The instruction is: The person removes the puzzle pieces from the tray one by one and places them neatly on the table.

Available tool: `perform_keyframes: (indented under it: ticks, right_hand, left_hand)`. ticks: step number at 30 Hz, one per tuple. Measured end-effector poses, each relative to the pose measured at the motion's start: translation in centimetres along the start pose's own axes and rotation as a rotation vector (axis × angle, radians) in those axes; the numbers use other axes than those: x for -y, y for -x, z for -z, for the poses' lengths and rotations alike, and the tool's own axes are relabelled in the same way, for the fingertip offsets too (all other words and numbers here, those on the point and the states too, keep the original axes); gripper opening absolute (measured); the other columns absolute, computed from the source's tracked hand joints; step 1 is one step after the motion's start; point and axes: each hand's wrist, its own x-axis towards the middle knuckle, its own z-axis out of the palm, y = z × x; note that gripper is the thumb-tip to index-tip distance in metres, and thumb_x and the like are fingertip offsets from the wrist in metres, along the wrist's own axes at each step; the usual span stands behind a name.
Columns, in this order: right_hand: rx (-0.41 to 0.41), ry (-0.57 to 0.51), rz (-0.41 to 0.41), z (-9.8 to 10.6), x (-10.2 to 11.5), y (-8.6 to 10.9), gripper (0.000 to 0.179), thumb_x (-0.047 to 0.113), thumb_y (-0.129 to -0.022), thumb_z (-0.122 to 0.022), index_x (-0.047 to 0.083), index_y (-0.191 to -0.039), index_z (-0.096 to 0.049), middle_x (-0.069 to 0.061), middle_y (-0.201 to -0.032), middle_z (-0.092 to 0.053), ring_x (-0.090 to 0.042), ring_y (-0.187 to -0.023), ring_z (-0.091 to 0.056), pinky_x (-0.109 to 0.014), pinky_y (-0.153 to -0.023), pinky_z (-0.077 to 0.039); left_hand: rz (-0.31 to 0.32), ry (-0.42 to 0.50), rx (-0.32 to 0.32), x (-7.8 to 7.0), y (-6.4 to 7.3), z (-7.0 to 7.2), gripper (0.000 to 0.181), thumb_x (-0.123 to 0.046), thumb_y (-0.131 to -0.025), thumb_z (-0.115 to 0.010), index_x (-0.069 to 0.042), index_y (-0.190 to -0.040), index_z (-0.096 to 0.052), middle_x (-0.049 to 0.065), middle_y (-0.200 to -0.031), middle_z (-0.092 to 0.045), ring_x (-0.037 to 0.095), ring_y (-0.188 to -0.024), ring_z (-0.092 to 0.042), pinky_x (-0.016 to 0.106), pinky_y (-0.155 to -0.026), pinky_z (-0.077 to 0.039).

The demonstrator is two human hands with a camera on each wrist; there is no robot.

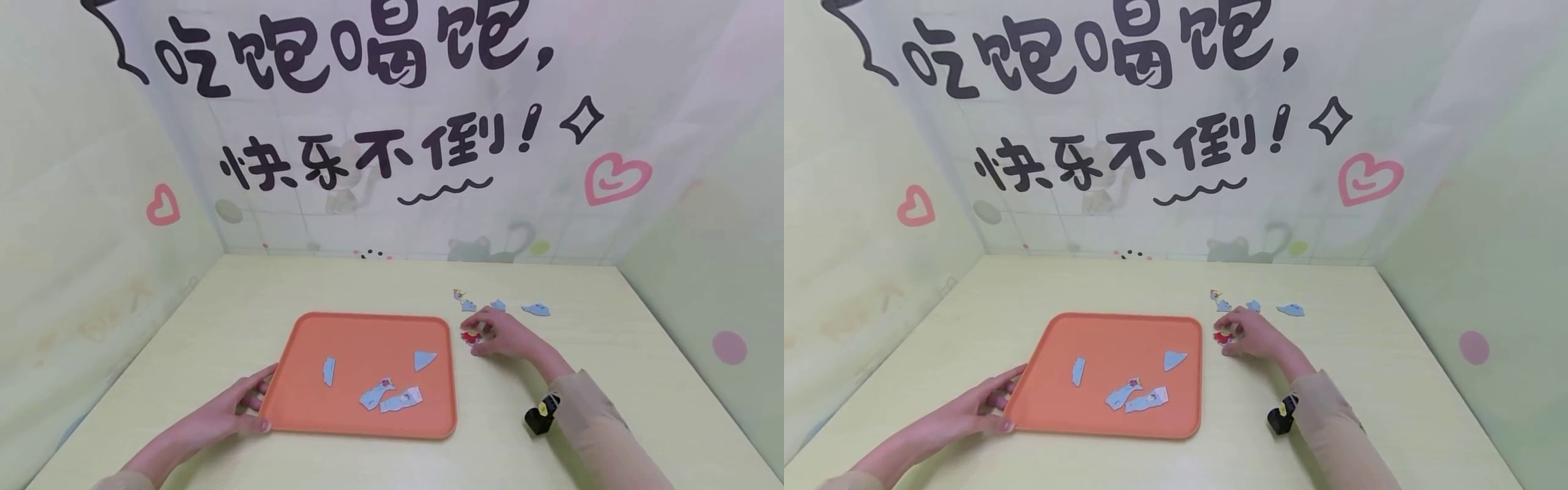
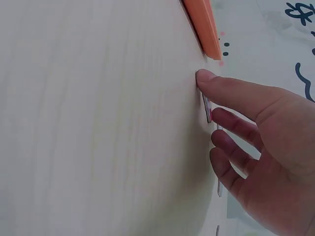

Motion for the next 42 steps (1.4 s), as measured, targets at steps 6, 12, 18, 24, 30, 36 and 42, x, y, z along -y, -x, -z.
perform_keyframes:
  ticks: [6,12,18,24,30,36,42]
  right_hand:
    - [0.014,0.088,-0.019,0.5,0.5,0.1,0.051,0.020,-0.080,-0.082,0.017,-0.128,-0.065,-0.011,-0.132,-0.057,-0.031,-0.116,-0.050,-0.051,-0.099,-0.046]
    - [-0.012,0.150,0.069,1.0,0.9,0.0,0.053,0.020,-0.080,-0.082,0.013,-0.130,-0.063,-0.012,-0.135,-0.058,-0.035,-0.121,-0.050,-0.053,-0.100,-0.045]
    - [-0.021,0.180,0.123,1.0,2.4,-0.7,0.049,0.020,-0.083,-0.080,0.013,-0.129,-0.064,-0.011,-0.135,-0.059,-0.032,-0.117,-0.051,-0.046,-0.092,-0.047]
    - [-0.012,0.160,0.193,0.4,4.6,-1.3,0.048,0.018,-0.083,-0.079,0.013,-0.129,-0.065,-0.010,-0.135,-0.061,-0.036,-0.126,-0.050,-0.049,-0.094,-0.048]
    - [0.025,0.140,0.253,-1.0,6.2,-1.7,0.048,0.015,-0.083,-0.079,0.010,-0.129,-0.065,-0.009,-0.126,-0.065,-0.031,-0.115,-0.056,-0.050,-0.097,-0.046]
    - [0.099,0.091,0.239,-2.5,7.3,-2.3,0.045,0.015,-0.087,-0.076,0.015,-0.130,-0.065,-0.005,-0.128,-0.063,-0.029,-0.117,-0.056,-0.046,-0.099,-0.047]
    - [0.150,0.083,0.225,-3.7,7.8,-2.6,0.043,0.012,-0.087,-0.075,0.017,-0.128,-0.066,-0.001,-0.129,-0.062,-0.023,-0.119,-0.052,-0.044,-0.100,-0.047]
  left_hand:
    - [-0.013,0.005,-0.006,0.1,0.1,0.1,0.095,-0.019,-0.087,-0.074,-0.009,-0.159,-0.013,0.019,-0.139,-0.036,-0.001,-0.104,-0.044,0.017,-0.084,-0.043]
    - [-0.021,0.001,-0.004,0.1,0.1,0.0,0.095,-0.019,-0.087,-0.074,-0.008,-0.159,-0.014,0.019,-0.139,-0.036,-0.001,-0.103,-0.044,0.017,-0.084,-0.043]
    - [-0.016,0.004,-0.005,0.2,0.1,0.0,0.094,-0.020,-0.087,-0.074,-0.009,-0.159,-0.014,0.019,-0.139,-0.036,-0.001,-0.104,-0.044,0.017,-0.084,-0.043]
    - [-0.010,0.002,-0.007,0.2,0.1,0.1,0.095,-0.020,-0.087,-0.074,-0.009,-0.159,-0.013,0.019,-0.140,-0.036,-0.002,-0.104,-0.045,0.018,-0.084,-0.044]
    - [-0.009,0.007,0.006,0.2,0.0,0.0,0.095,-0.019,-0.088,-0.074,-0.008,-0.159,-0.012,0.021,-0.140,-0.036,-0.001,-0.104,-0.046,0.018,-0.084,-0.044]
    - [-0.010,0.006,0.011,0.1,0.0,0.1,0.095,-0.019,-0.088,-0.073,-0.008,-0.159,-0.012,0.021,-0.138,-0.036,0.001,-0.103,-0.047,0.018,-0.084,-0.043]
    - [-0.005,0.004,0.013,0.1,0.0,0.2,0.095,-0.020,-0.088,-0.073,-0.008,-0.159,-0.011,0.021,-0.138,-0.037,0.001,-0.102,-0.047,0.018,-0.084,-0.042]
